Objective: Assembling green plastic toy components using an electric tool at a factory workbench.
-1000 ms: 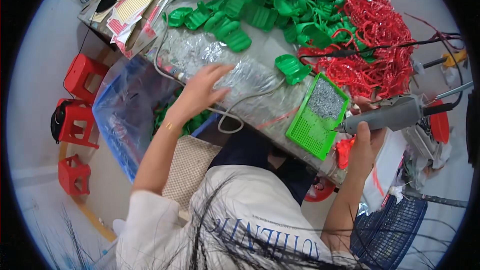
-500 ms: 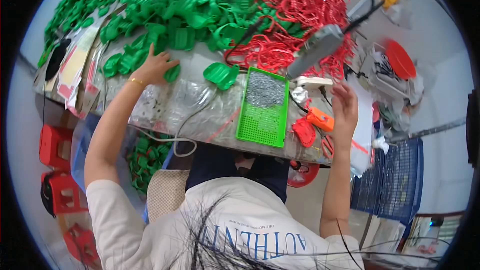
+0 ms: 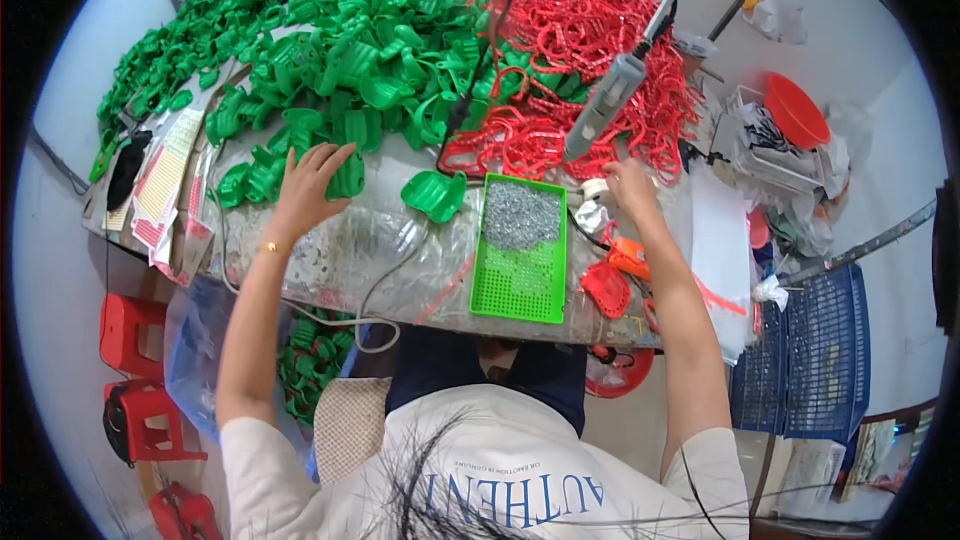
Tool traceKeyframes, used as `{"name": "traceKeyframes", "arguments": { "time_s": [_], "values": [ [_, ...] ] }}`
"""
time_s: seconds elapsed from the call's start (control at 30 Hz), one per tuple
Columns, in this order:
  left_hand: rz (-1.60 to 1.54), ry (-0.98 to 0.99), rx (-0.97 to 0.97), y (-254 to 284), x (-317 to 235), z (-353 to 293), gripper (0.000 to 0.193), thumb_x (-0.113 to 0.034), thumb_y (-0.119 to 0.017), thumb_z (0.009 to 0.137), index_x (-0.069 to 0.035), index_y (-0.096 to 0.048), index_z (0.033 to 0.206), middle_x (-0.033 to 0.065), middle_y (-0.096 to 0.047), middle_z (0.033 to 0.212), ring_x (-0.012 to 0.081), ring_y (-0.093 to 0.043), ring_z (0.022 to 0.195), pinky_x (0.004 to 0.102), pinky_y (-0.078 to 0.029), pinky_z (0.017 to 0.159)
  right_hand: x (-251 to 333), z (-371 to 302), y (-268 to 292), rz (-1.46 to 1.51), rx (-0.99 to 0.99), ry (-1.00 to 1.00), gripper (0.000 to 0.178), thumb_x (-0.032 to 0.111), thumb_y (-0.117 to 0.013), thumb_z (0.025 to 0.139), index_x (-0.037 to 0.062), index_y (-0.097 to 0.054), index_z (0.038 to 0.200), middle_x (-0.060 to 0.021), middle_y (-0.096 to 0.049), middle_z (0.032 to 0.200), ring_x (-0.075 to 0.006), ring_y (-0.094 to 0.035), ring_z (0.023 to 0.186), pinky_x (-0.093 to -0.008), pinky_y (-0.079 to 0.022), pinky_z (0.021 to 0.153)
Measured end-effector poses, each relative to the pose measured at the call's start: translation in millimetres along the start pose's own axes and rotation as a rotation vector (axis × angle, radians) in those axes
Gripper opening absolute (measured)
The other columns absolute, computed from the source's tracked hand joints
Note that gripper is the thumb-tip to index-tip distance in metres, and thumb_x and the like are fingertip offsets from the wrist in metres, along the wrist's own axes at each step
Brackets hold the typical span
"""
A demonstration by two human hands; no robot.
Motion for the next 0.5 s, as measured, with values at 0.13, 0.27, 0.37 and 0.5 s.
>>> {"name": "traceKeyframes", "arguments": {
  "time_s": [0.13, 0.27, 0.37, 0.5],
  "values": [
    [-0.738, 0.308, -0.330, 26, -22, -39, 0.071, -0.024, -0.073, 0.073, -0.013, -0.040, 0.135, 0.0113, -0.049, 0.127, 0.0260, -0.047, 0.120, 0.0489, -0.034, 0.103, -2, 3, 10, 0.082, -0.112, 0.121, 0.016, 0.019, -0.064, 0.077, 0.0121, -0.065, 0.092, -0.0098, -0.056, 0.098, -0.0291, -0.058, 0.092, -0.0410, -0.048, 0.078],
    [-2.305, 0.718, -0.505, -32, -76, -93, 0.054, -0.043, -0.046, 0.091, -0.005, -0.046, 0.129, 0.0170, -0.056, 0.121, 0.0325, -0.052, 0.114, 0.0465, -0.038, 0.101, 9, -9, 42, 0.191, -0.252, 0.316, 0.019, 0.015, -0.062, 0.080, 0.0062, -0.062, 0.097, -0.0106, -0.057, 0.094, -0.0279, -0.058, 0.086, -0.0389, -0.047, 0.074],
    [-2.578, 0.774, -0.413, -46, -122, -114, 0.055, -0.046, -0.044, 0.091, -0.005, -0.048, 0.128, 0.0174, -0.055, 0.123, 0.0332, -0.051, 0.115, 0.0493, -0.039, 0.100, 26, -18, 68, 0.458, -0.312, 0.245, 0.018, 0.017, -0.060, 0.084, 0.0049, -0.061, 0.097, -0.0107, -0.057, 0.089, -0.0259, -0.059, 0.079, -0.0351, -0.047, 0.073],
    [-2.965, 0.800, -0.204, -64, -182, -121, 0.059, -0.049, -0.045, 0.089, -0.008, -0.045, 0.131, 0.0161, -0.051, 0.128, 0.0319, -0.048, 0.119, 0.0507, -0.040, 0.098, 14, -27, 71, 0.589, -0.384, 0.158, 0.021, 0.016, -0.058, 0.087, 0.0031, -0.059, 0.104, -0.0090, -0.062, 0.092, -0.0160, -0.058, 0.076, -0.0286, -0.046, 0.070]
  ]
}}
Point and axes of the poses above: each hand's wrist, its own z-axis towards the middle knuckle, its own y-axis out of the back of the hand, x = y × z, the point moved 9 cm from there along z, towards the middle knuckle
